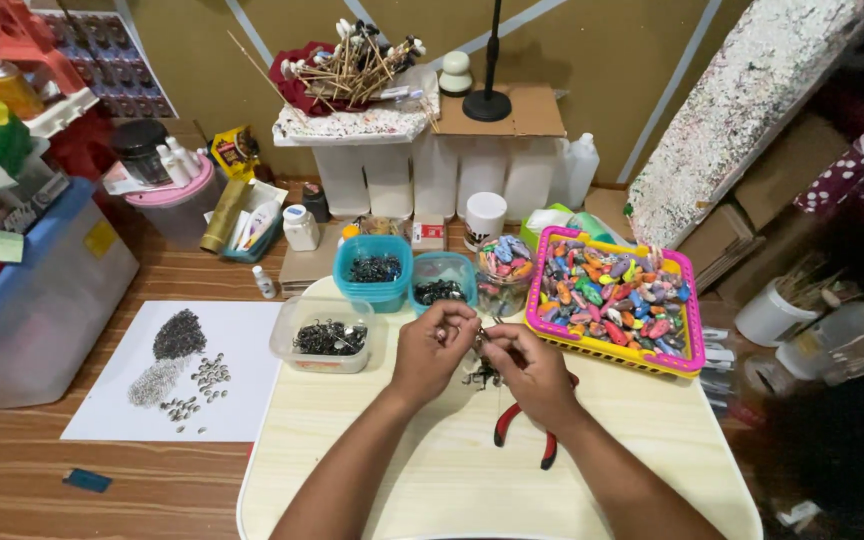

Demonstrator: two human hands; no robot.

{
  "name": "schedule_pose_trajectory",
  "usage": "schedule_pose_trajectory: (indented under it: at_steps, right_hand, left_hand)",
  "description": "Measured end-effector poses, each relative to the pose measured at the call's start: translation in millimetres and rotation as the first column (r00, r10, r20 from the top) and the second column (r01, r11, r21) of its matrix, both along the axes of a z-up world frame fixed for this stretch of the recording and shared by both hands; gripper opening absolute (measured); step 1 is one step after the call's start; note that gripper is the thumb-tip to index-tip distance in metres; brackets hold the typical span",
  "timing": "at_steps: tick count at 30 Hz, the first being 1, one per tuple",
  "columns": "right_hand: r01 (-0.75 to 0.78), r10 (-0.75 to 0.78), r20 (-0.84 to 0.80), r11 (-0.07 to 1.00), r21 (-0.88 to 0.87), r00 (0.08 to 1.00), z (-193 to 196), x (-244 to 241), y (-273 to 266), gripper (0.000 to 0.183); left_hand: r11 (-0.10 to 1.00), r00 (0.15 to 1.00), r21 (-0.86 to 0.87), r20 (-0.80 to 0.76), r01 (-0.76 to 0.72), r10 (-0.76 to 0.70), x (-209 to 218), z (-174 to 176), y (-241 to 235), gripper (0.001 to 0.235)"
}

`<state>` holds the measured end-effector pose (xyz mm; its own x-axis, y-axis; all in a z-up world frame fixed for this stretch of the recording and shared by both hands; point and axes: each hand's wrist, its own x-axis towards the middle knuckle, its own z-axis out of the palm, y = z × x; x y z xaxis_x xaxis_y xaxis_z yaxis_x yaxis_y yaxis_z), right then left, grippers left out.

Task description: Assembling fishing lures by attaching metal hooks to colorful soft plastic baits using pliers.

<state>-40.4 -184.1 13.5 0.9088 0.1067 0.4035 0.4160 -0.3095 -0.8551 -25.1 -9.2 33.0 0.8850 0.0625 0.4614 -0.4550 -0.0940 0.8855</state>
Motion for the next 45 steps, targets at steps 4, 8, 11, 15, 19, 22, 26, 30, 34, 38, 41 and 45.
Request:
schedule_pose_trajectory:
  at_steps: [4,8,11,15,19,22,26,30,34,38,41,45]
  right_hand:
    - [-0.008,0.017,-0.084,0.994,0.112,0.996,-4,3,-5,0.016]
    - [-0.098,0.117,-0.109,0.981,0.167,0.987,6,-1,0,0.018]
    - [-0.164,0.185,-0.095,0.966,0.198,0.978,4,-2,1,0.025]
    - [-0.088,0.118,-0.129,0.972,0.219,0.985,4,-3,5,0.052]
    - [-0.06,0.078,-0.114,0.986,0.155,0.99,3,0,1,0.05]
    - [-0.004,0.005,0.057,1.0,-0.017,0.998,7,-1,-2,0.018]
    - [-0.011,0.011,-0.002,0.996,0.084,1.0,22,-7,-5,0.014]
    - [-0.007,0.008,-0.012,0.996,0.093,1.0,44,-10,-11,0.017]
    - [0.075,-0.072,0.094,0.997,-0.029,0.993,46,0,-33,0.009]
    - [0.099,-0.106,0.036,0.984,0.151,0.994,43,4,-51,0.01]
    - [0.074,-0.066,-0.034,0.921,0.381,0.997,41,6,-56,0.008]
    - [-0.027,0.042,-0.007,0.762,0.648,0.999,23,22,-65,0.011]
  left_hand:
    - [0.999,0.999,-0.021,-0.018,-0.028,0.028,3,-6,0,0.01]
    - [0.992,0.996,-0.11,-0.078,-0.054,0.046,-1,5,1,0.009]
    - [0.987,0.994,-0.152,-0.1,-0.048,0.033,-1,7,1,0.008]
    - [0.994,0.996,-0.108,-0.089,-0.003,-0.006,-3,3,-3,0.009]
    - [0.996,0.997,-0.085,-0.073,0.024,-0.031,-3,1,-3,0.01]
    - [0.993,0.995,-0.119,-0.094,0.002,-0.014,-2,2,-1,0.011]
    - [0.982,0.994,-0.176,-0.097,-0.066,0.049,-4,14,3,0.009]
    - [0.963,0.989,-0.235,-0.1,-0.132,0.111,0,11,5,0.011]
    - [0.947,0.979,-0.282,-0.171,-0.156,0.11,6,16,11,0.01]
    - [0.936,0.976,-0.317,-0.195,-0.155,0.096,12,12,10,0.01]
    - [0.949,0.976,-0.296,-0.215,-0.11,0.046,3,20,5,0.01]
    - [0.993,0.976,-0.068,-0.19,0.098,-0.11,8,-7,4,0.022]
